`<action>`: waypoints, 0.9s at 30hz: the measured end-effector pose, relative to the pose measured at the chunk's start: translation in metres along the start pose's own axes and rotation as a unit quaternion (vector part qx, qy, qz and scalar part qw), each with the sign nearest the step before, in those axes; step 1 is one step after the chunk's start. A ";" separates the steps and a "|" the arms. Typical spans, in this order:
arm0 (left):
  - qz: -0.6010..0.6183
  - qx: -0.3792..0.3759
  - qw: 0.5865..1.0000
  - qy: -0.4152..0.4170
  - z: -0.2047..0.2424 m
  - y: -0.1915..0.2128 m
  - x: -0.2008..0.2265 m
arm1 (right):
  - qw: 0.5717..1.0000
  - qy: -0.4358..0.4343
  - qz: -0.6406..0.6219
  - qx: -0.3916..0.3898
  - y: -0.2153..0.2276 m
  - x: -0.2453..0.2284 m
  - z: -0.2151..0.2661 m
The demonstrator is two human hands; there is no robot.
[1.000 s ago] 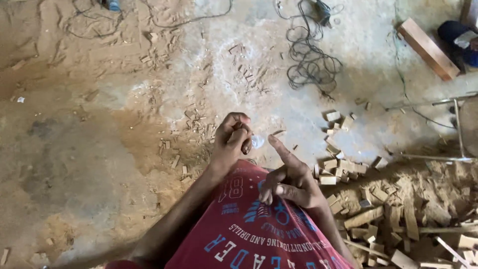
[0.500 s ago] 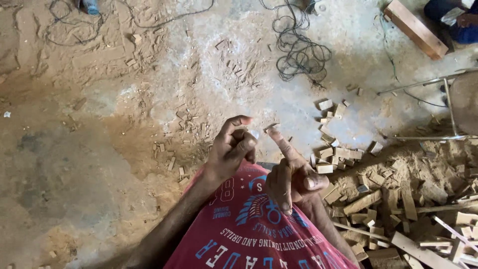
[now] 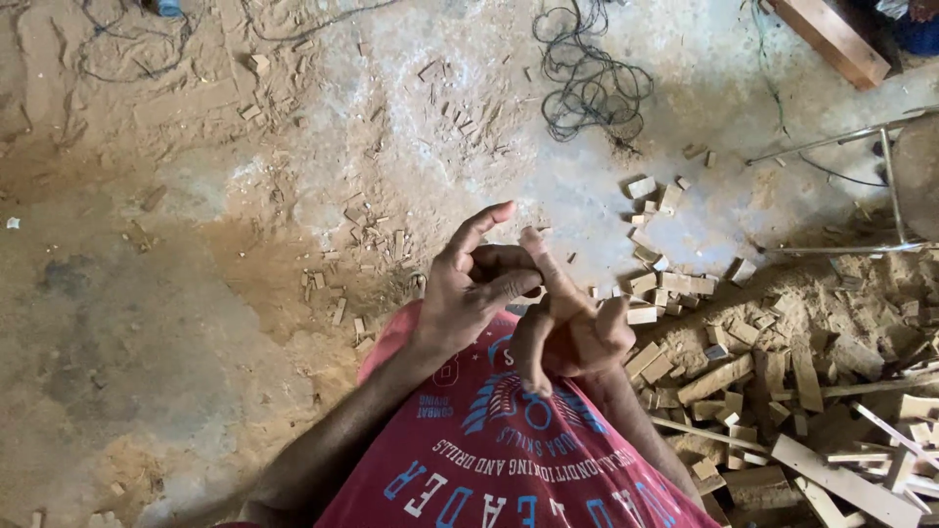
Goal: Organizing and handling small pieces of wood and tools in a woodworking workshop.
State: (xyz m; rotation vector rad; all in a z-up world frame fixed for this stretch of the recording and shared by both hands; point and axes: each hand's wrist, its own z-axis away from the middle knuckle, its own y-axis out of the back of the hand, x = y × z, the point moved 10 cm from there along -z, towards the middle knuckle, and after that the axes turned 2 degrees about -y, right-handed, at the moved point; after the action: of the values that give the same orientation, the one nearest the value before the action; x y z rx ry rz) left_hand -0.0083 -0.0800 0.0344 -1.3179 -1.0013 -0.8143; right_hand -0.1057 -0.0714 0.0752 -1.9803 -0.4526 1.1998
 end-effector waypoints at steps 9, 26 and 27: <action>0.050 0.014 0.999 0.013 0.000 0.013 -0.017 | 0.961 -0.122 0.202 0.142 0.033 0.016 0.011; -0.326 -0.016 0.895 -0.305 0.025 -0.001 0.042 | 0.845 -0.229 0.445 0.186 0.023 0.010 0.002; -0.352 -0.025 0.883 -0.309 0.026 -0.005 0.047 | 0.838 -0.231 0.456 0.191 0.023 0.009 0.003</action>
State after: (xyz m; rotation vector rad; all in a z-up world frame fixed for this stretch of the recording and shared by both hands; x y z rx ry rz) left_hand 0.0017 -0.0513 0.0789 -1.2843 -2.0584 -0.9698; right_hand -0.1056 -0.0799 0.0516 -1.5267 0.5749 2.1681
